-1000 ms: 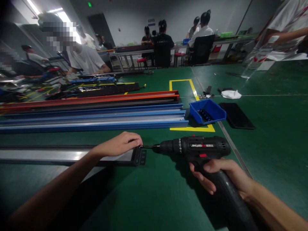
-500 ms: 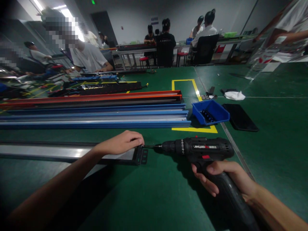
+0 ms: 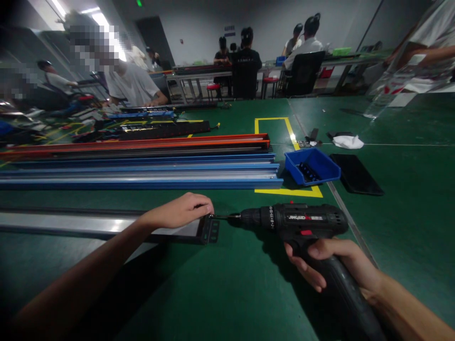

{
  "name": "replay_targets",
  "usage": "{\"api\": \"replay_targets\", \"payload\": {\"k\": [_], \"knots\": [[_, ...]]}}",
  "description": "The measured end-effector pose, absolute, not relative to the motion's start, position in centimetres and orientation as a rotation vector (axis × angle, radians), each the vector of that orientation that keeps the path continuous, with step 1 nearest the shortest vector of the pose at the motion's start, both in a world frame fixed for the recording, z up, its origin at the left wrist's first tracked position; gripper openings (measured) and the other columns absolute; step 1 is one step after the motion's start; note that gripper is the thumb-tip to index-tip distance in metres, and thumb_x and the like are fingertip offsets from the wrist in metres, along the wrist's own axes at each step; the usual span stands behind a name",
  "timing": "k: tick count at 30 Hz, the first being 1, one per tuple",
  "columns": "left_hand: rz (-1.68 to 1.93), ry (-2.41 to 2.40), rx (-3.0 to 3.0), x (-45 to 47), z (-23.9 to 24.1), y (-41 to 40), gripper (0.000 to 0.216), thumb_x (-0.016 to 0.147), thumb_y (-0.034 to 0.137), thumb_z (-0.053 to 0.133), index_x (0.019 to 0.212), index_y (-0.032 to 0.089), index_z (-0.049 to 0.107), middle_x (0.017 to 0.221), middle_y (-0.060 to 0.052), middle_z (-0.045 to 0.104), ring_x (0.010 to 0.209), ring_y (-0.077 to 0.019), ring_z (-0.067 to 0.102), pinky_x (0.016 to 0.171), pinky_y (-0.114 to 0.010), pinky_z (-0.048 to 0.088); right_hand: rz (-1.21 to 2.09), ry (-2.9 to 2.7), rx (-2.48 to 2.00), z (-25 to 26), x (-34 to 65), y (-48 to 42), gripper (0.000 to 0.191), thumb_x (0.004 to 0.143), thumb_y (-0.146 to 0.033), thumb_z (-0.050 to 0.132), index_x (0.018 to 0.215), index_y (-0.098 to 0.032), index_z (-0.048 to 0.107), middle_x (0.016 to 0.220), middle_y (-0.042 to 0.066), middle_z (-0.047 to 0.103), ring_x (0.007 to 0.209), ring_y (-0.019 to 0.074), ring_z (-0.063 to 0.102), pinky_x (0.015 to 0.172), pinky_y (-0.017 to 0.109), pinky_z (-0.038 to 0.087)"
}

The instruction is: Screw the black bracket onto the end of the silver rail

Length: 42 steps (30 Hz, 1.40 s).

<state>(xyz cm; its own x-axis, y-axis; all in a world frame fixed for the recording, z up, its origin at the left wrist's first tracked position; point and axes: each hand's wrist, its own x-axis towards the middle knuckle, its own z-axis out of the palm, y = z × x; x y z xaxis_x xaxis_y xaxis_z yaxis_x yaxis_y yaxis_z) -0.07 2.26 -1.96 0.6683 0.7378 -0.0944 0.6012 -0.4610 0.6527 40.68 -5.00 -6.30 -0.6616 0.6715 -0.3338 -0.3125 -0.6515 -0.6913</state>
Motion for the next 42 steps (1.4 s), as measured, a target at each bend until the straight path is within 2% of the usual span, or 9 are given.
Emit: {"api": "replay_targets", "payload": {"k": [9,27,42], "knots": [[0.262,1.036,2.218,-0.1,-2.0,2.2,0.039,0.11,0.038,0.046,0.093,0.018,0.074,0.093,-0.004,0.073,0.087,-0.0187,0.065,0.079,-0.031,0.043,2.343,-0.779,-0.764,-6.4,40.3,-5.0,0.038,0.08,-0.034,0.075,0.108,-0.008,0.084,0.078,0.011,0.071,0.047,0.0104,0.055,0.049,0.022,0.053],[0.204,1.049,2.232,0.0,-2.3,2.4,0.04,0.112,0.04,0.044,0.093,0.018,0.071,0.094,-0.004,0.072,0.089,-0.0189,0.064,0.079,-0.032,0.041,2.391,-0.818,-0.81,-5.6,40.0,-5.1,0.038,0.079,-0.033,0.081,0.107,-0.007,0.085,0.08,0.009,0.072,0.049,0.0092,0.062,0.053,0.02,0.058],[0.201,1.041,2.242,-0.1,-2.2,2.5,0.039,0.112,0.038,0.043,0.095,0.018,0.072,0.097,-0.004,0.073,0.092,-0.019,0.065,0.081,-0.032,0.041,2.378,-0.803,-0.832,-5.5,39.8,-5.1,0.039,0.078,-0.034,0.082,0.106,-0.007,0.085,0.079,0.009,0.072,0.048,0.0093,0.062,0.052,0.02,0.058]]}}
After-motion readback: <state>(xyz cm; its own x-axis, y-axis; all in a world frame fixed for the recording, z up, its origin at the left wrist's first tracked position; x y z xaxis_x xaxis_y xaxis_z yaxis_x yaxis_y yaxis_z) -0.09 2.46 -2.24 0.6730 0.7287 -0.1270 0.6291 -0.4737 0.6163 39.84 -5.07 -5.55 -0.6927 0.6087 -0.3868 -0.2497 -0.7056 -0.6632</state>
